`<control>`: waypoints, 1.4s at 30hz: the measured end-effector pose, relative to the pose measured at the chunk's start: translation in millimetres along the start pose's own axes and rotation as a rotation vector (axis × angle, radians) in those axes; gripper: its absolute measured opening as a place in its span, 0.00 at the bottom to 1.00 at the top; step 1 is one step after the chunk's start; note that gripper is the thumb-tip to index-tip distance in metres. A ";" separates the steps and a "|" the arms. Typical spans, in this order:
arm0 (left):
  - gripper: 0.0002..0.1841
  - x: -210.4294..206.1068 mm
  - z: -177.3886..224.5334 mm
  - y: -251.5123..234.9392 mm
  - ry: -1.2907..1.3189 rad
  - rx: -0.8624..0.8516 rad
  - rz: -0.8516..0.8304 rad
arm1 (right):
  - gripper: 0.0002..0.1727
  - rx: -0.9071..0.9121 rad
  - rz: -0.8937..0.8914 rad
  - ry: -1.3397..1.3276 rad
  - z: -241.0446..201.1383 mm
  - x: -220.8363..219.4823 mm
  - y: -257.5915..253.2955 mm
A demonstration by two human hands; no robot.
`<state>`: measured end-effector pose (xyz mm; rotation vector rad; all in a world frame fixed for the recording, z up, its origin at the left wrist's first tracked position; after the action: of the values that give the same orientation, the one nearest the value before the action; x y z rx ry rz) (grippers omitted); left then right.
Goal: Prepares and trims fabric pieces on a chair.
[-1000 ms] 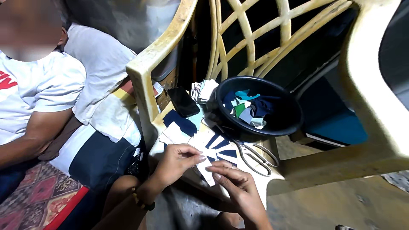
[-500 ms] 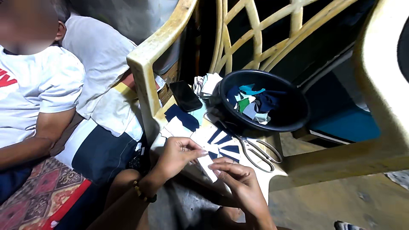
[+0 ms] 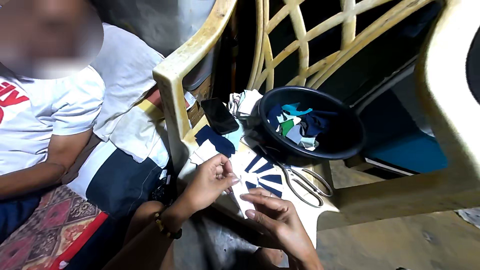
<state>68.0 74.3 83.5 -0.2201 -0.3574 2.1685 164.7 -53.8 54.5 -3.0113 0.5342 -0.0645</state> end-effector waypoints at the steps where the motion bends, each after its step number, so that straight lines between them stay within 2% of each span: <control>1: 0.09 -0.3 1.1 -0.2 -0.015 -0.011 -0.017 | 0.18 0.010 -0.014 -0.001 0.6 -1.0 -0.4; 8: 0.03 -0.7 -1.0 1.2 0.047 -0.043 -0.032 | 0.31 0.075 -0.034 -0.026 -3.4 -5.4 -0.3; 12: 0.06 -18.2 -11.4 10.3 0.261 0.054 -0.172 | 0.35 0.106 -0.002 -0.052 -4.6 -2.5 -1.8; 14: 0.07 -30.5 -12.2 14.2 0.297 0.039 -0.228 | 0.35 0.116 0.010 -0.054 -6.7 -1.5 -2.0; 18: 0.05 -36.6 -6.6 14.9 0.095 -0.093 -0.143 | 0.35 0.123 0.070 -0.029 -7.3 1.8 -0.4; 20: 0.08 -36.0 -5.1 14.1 -0.024 -0.127 -0.097 | 0.35 0.136 0.102 -0.011 -8.9 3.3 0.5; 24: 0.13 -33.8 -7.5 12.0 -0.052 -0.141 -0.038 | 0.36 0.146 0.111 0.015 -12.0 5.5 1.1; 26: 0.15 -29.7 -7.5 9.1 -0.071 -0.149 -0.009 | 0.33 0.153 0.202 0.130 -15.0 18.5 1.0; 28: 0.15 -24.8 -6.4 5.1 -0.112 -0.165 0.011 | 0.25 0.141 0.478 0.479 -21.8 47.3 5.3; 30: 0.15 -20.8 -4.0 2.8 -0.140 -0.206 0.014 | 0.19 0.020 0.723 0.828 -26.0 74.3 7.2; 32: 0.15 -19.2 -1.4 1.7 -0.156 -0.258 0.004 | 0.18 -0.209 0.787 1.032 -17.7 94.0 2.3; 35: 0.16 -17.5 2.5 0.0 -0.114 -0.262 0.020 | 0.17 -0.556 0.700 1.145 3.4 107.0 -8.7; 37: 0.17 -15.8 2.1 -1.4 -0.043 -0.236 0.048 | 0.17 -0.636 0.674 1.178 8.4 110.3 -14.7; 42: 0.15 -9.3 -7.0 -4.1 0.137 -0.163 0.104 | 0.24 -0.742 0.576 1.202 -0.5 110.5 -23.9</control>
<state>78.4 70.3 78.6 -0.4857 -0.4528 2.2130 276.5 -69.6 60.2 -2.8605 1.7663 -2.0613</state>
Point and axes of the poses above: each hand's wrist, its own y-axis away from the middle knuckle, its own x-axis out of the back of the hand, z = x × y, the point moved 9 cm from there along -y, towards the middle knuckle, and after that the axes turned 13 degrees about -x, right-handed, at the moved point
